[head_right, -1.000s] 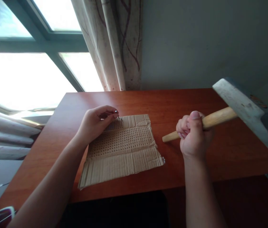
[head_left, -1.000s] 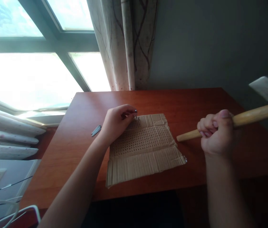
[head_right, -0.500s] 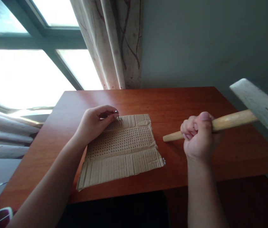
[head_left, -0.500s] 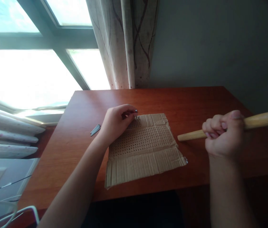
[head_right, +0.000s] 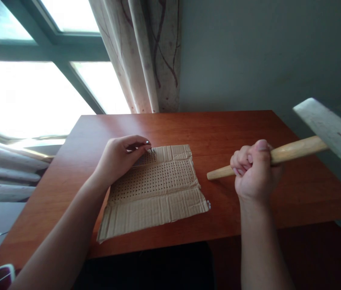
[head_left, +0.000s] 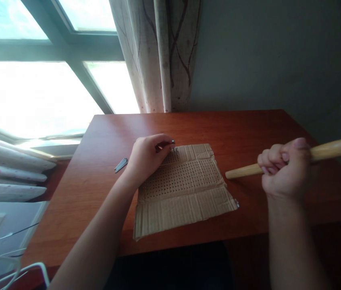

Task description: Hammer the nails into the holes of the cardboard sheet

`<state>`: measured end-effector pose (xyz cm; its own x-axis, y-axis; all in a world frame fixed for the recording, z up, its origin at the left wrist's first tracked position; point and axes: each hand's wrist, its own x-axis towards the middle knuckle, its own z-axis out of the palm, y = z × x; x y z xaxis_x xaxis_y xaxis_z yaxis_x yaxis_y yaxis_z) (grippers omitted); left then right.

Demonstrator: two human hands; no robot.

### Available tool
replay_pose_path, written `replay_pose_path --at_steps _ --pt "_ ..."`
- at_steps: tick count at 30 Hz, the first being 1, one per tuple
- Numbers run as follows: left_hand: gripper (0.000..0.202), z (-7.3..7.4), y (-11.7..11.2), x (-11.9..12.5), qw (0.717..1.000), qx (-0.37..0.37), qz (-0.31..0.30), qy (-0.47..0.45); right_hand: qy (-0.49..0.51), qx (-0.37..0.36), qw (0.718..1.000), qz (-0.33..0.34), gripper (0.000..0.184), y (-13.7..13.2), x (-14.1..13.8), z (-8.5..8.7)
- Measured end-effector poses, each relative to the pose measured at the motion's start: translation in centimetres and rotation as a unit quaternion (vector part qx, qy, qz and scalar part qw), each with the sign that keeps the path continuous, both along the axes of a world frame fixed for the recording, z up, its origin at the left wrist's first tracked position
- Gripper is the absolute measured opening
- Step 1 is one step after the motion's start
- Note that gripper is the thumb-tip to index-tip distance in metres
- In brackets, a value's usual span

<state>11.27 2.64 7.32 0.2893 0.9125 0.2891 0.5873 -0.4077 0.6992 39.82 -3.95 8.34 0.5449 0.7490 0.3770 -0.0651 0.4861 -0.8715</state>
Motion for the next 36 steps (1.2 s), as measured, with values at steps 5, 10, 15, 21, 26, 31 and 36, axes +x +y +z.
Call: replay_pose_path --at_steps 5,10,15,21,26,31,36 --pt "0.010 -0.2 0.0 0.1 1.000 -0.003 -0.004 -0.015 -0.040 -0.016 0.998 0.046 0.049 0.5 -0.6 0.1" --pt "0.009 -0.6 0.2 0.1 1.000 -0.001 -0.008 -0.021 -0.110 -0.098 0.979 0.142 0.049 1.1 -1.7 0.3" --pt "0.009 -0.7 0.1 0.2 1.000 0.007 -0.003 -0.001 -0.217 -0.220 0.927 0.214 0.035 1.0 -2.4 1.2" --pt "0.010 -0.6 0.0 0.3 1.000 0.002 -0.008 0.001 -0.483 -0.268 0.813 0.186 0.037 1.4 -2.7 3.0" --pt "0.011 -0.8 0.2 0.3 1.000 -0.010 -0.009 0.010 -0.593 -0.243 0.752 0.154 0.038 2.1 -3.7 4.4" --pt "0.011 -0.9 0.4 0.3 1.000 -0.010 -0.015 0.014 -0.613 -0.235 0.738 0.159 0.039 2.3 -4.6 6.4" --pt "0.011 -1.0 0.4 0.2 0.999 0.021 -0.032 -0.007 -0.620 -0.201 0.742 0.160 0.042 2.4 -5.7 7.7"
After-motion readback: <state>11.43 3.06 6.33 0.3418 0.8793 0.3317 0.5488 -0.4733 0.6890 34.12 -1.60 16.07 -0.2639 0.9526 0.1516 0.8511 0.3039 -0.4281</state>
